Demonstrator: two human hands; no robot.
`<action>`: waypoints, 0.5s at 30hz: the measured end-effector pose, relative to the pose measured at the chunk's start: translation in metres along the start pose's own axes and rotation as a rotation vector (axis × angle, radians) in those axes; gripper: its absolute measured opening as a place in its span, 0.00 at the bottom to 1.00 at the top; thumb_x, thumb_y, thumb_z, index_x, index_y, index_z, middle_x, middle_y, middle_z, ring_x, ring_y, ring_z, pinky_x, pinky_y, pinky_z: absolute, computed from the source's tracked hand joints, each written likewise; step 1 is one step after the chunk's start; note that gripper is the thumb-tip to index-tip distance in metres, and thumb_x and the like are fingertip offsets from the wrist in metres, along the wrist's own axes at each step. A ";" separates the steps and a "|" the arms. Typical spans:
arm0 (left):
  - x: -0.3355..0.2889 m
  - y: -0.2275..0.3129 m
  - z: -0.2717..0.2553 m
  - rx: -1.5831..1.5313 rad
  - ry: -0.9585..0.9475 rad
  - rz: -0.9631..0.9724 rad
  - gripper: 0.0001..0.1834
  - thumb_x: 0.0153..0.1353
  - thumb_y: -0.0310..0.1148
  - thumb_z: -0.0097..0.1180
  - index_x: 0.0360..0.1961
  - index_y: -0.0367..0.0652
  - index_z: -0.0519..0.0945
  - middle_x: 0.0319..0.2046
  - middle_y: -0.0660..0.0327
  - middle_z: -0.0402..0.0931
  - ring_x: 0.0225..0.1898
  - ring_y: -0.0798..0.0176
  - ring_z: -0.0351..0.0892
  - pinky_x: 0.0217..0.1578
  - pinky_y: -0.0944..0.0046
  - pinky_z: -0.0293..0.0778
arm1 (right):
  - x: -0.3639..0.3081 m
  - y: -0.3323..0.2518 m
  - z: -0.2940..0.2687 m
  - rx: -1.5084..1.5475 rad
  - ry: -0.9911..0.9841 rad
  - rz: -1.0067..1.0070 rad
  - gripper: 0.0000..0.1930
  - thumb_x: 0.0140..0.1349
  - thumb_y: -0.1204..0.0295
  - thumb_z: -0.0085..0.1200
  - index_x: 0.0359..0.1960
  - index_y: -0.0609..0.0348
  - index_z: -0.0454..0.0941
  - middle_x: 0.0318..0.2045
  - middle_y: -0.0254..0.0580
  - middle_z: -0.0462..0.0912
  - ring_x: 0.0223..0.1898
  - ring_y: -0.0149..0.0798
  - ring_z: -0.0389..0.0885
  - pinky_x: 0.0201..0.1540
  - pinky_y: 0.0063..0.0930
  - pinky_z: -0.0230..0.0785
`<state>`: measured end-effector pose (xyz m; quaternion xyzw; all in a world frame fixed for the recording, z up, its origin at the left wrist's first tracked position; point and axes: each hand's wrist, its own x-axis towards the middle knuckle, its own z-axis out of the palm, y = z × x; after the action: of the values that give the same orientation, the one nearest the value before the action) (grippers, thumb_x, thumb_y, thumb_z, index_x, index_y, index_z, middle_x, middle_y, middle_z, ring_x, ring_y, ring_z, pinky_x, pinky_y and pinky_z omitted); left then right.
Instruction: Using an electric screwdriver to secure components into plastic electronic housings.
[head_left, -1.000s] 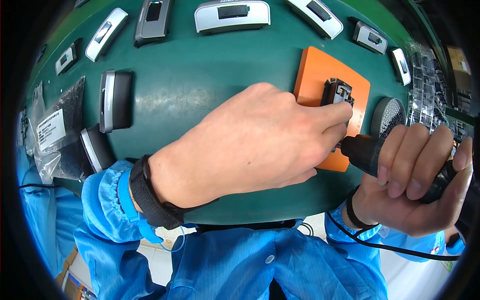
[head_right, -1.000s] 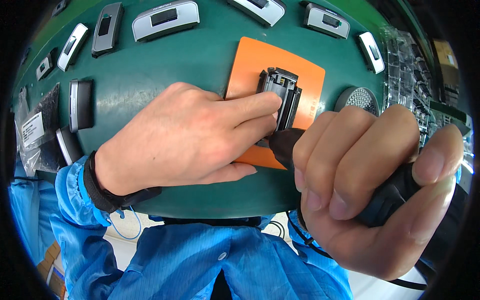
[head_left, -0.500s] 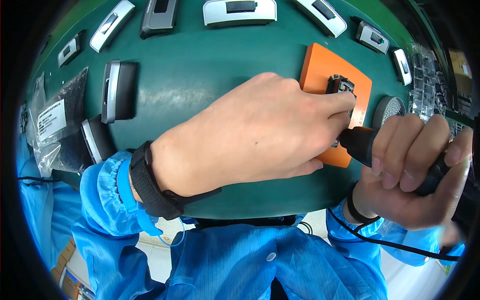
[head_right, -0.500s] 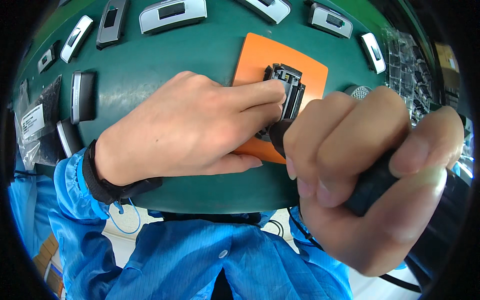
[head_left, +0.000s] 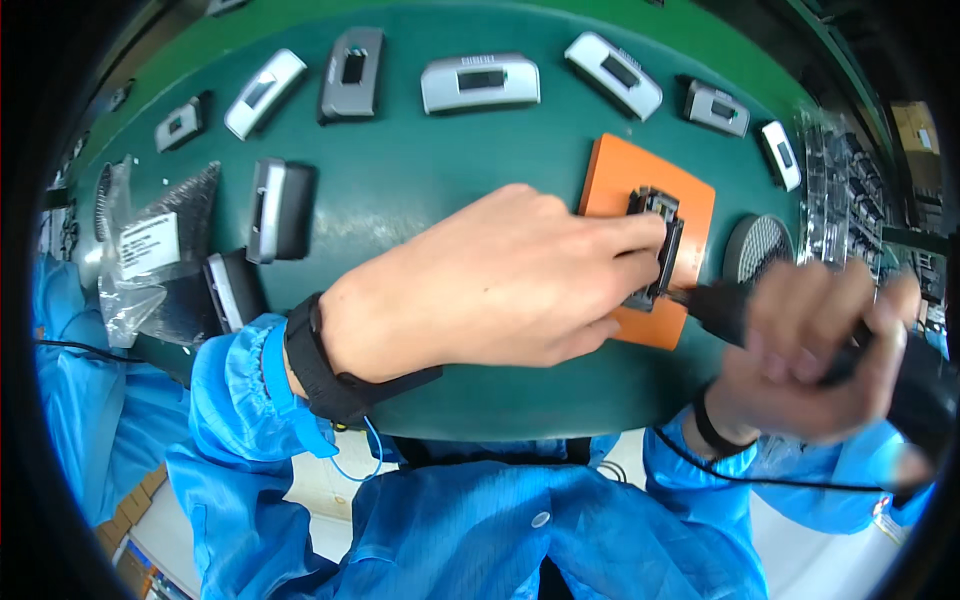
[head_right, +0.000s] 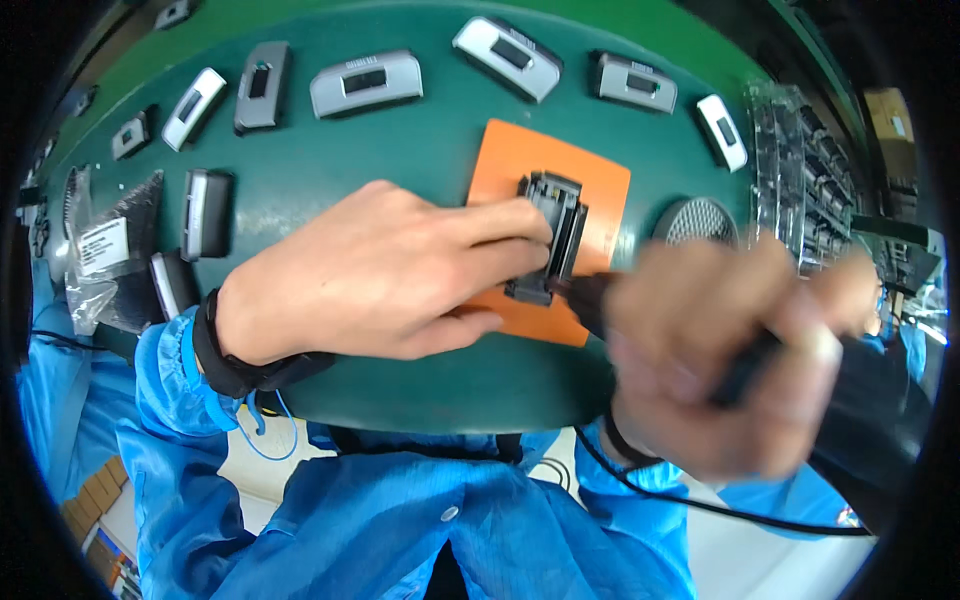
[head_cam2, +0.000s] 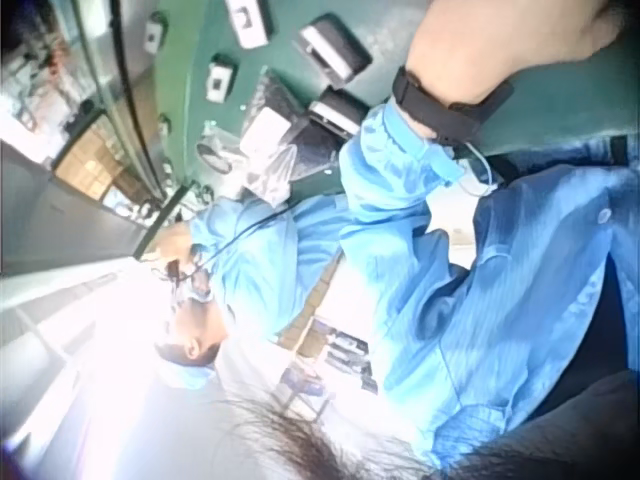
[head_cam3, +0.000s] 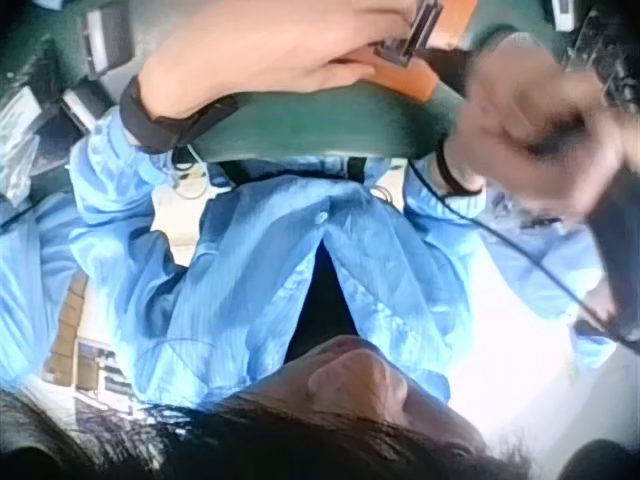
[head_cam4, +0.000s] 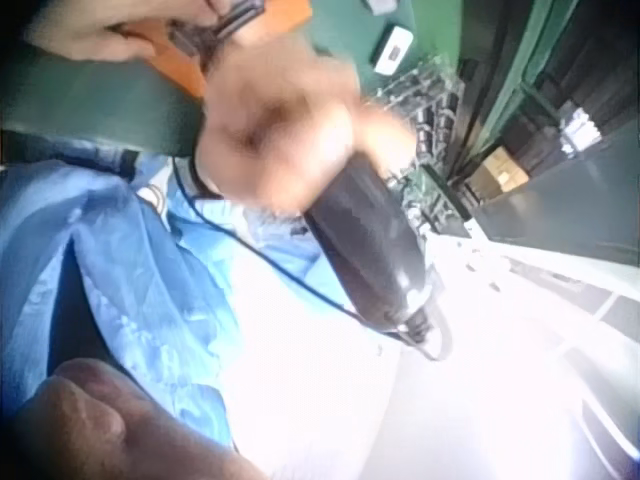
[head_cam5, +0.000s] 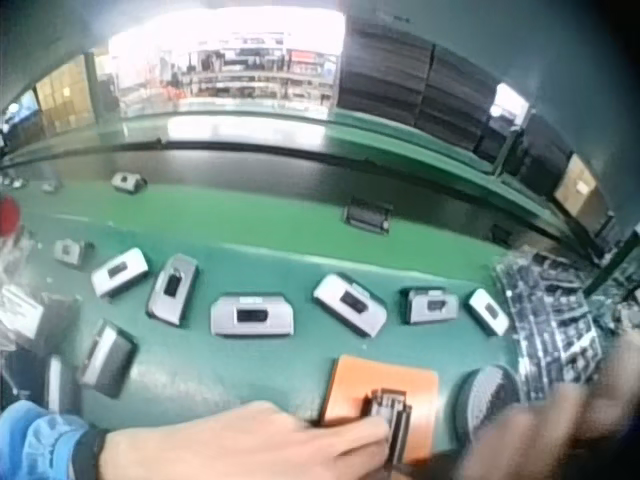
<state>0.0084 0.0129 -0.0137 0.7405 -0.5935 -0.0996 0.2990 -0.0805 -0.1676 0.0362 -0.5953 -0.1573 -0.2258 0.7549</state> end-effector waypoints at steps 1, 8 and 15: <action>0.003 0.003 -0.009 0.058 0.002 0.006 0.17 0.49 0.32 0.65 0.40 0.38 0.78 0.43 0.63 0.74 0.27 0.53 0.81 0.23 0.57 0.76 | 0.004 -0.016 -0.008 -0.003 0.076 -0.068 0.07 0.73 0.67 0.37 0.38 0.54 0.65 0.17 0.29 0.62 0.13 0.24 0.58 0.17 0.19 0.58; 0.017 0.016 -0.022 0.481 0.004 0.425 0.06 0.43 0.28 0.59 0.24 0.41 0.76 0.23 0.62 0.68 0.23 0.64 0.76 0.22 0.63 0.72 | -0.017 -0.038 -0.044 0.009 0.316 -0.227 0.08 0.74 0.65 0.38 0.38 0.53 0.59 0.14 0.29 0.60 0.11 0.24 0.56 0.14 0.16 0.55; 0.014 0.027 -0.081 0.512 0.201 0.249 0.09 0.46 0.28 0.59 0.30 0.41 0.76 0.26 0.61 0.70 0.28 0.62 0.75 0.27 0.63 0.74 | -0.027 -0.023 -0.053 0.098 0.537 -0.247 0.09 0.76 0.69 0.37 0.34 0.52 0.58 0.16 0.27 0.56 0.13 0.21 0.51 0.14 0.16 0.47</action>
<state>0.0313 0.0231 0.0693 0.7194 -0.6531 0.1648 0.1696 -0.1173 -0.2188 0.0288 -0.4536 -0.0341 -0.4574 0.7641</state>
